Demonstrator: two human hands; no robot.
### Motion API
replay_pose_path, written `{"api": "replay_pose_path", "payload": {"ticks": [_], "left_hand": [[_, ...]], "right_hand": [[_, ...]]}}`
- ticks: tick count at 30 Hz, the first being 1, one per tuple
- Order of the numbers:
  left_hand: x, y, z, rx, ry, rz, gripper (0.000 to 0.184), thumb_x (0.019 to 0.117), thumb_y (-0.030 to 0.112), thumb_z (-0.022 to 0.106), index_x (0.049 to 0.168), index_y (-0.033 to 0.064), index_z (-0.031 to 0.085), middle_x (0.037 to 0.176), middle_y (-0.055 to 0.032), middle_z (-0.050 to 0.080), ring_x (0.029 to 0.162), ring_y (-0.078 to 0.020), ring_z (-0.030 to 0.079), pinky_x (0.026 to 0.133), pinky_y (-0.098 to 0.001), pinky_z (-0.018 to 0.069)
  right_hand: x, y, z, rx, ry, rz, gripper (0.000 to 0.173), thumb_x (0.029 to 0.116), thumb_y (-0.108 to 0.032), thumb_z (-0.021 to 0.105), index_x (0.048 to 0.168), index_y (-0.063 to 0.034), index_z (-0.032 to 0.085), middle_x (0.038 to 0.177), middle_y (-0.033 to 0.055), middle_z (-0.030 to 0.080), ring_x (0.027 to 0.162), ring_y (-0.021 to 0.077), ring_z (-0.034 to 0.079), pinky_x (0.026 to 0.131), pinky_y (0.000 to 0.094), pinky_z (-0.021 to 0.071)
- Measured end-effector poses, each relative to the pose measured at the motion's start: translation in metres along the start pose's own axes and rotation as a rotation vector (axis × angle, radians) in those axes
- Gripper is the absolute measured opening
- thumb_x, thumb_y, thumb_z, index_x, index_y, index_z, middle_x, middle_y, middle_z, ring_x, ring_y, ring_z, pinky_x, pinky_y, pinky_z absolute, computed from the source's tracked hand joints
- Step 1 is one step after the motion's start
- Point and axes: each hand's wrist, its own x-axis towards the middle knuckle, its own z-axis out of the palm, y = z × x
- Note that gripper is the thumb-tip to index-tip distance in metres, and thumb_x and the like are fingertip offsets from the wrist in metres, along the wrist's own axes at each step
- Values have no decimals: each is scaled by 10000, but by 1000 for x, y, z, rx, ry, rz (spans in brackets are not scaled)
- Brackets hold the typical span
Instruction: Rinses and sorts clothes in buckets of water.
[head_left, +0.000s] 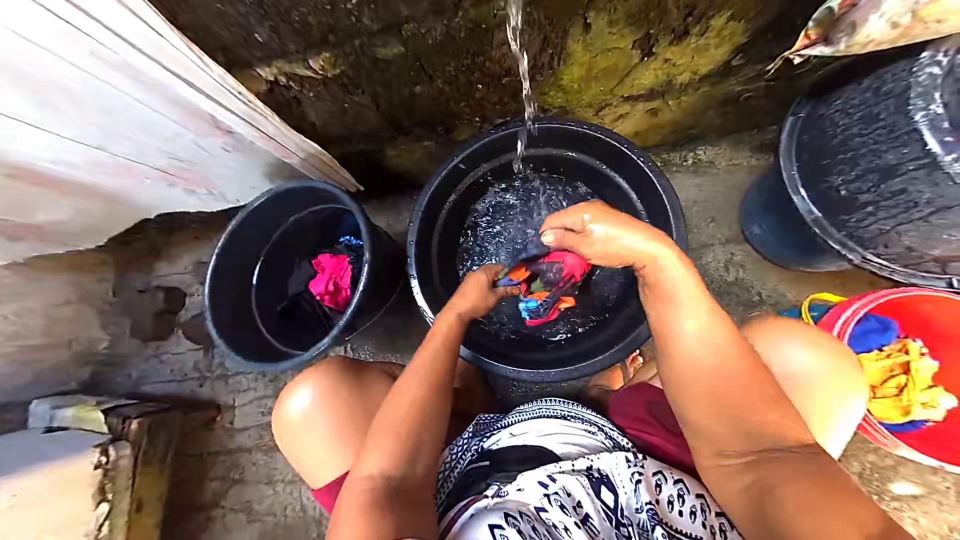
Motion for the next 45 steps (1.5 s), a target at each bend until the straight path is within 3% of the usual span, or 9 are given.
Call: {"api": "replay_pose_path", "payload": {"ticks": [7,11,15,20,25,31,34,40,45], "left_hand": [[-26,-6,-69,-176,154,71,199,859,48,790,998,5,654,824,-67,656,691,-118,601,658,-329,532],[1,-13,-73,106,470,-265,492,857,31,729,1338,22,624,1292,-319,592,1188,-498,579,988,-673,474],[30,-26,-32,369,482,-280,550,907,173,708,1436,97,578,1509,-272,472,1412,-542,378,1059,-824,266],[78,-58,53,475,137,-186,874,867,392,797,1611,332,343,1723,-175,74,1549,-527,35,1096,-867,84],[88,-60,90,579,-346,-406,815,933,384,700,1617,142,328,1701,-207,161,1542,-533,69,1093,-864,65],[76,-53,62,411,-548,-331,544,972,382,680,1360,7,617,1414,-260,575,1348,-445,518,1090,-696,385],[61,-52,27,144,-256,-168,655,863,264,829,1372,-47,559,1332,-262,614,1281,-388,578,1115,-557,438],[55,-21,17,-41,219,83,1425,562,349,1001,1646,53,125,1699,-204,165,1572,-376,151,1243,-670,100],[39,59,-40,-340,286,320,888,763,-45,803,1529,6,356,1413,-226,562,1228,-290,620,1045,-458,527]], "right_hand": [[-8,24,-32,92,423,221,157,943,-147,715,1047,-33,747,969,149,721,868,255,684,830,520,556],[15,65,-16,26,790,369,361,959,-166,669,1293,-30,666,1289,211,637,1170,316,629,1019,468,505],[21,108,45,-49,411,849,409,959,-241,660,1294,-6,659,1442,370,466,1345,576,428,1000,774,387],[17,149,154,-144,-155,964,1230,690,-432,940,1658,-227,208,1685,280,-136,1497,632,-22,1046,900,119],[17,167,185,-304,-447,974,954,835,-285,821,1590,-1,311,1632,344,221,1502,563,197,1119,807,204],[21,147,153,-305,-463,890,494,1007,-167,585,1450,40,517,1538,313,429,1434,513,386,1126,736,305],[42,117,112,-239,-429,755,343,961,-114,639,1271,31,650,1339,306,600,1294,491,542,1035,715,420],[33,-46,12,-158,10,147,208,856,13,707,1028,-92,759,1006,110,735,968,295,695,859,550,552],[-39,-48,-32,33,574,-13,312,806,-12,719,1099,-117,744,1102,23,726,969,107,684,858,363,592]]}}
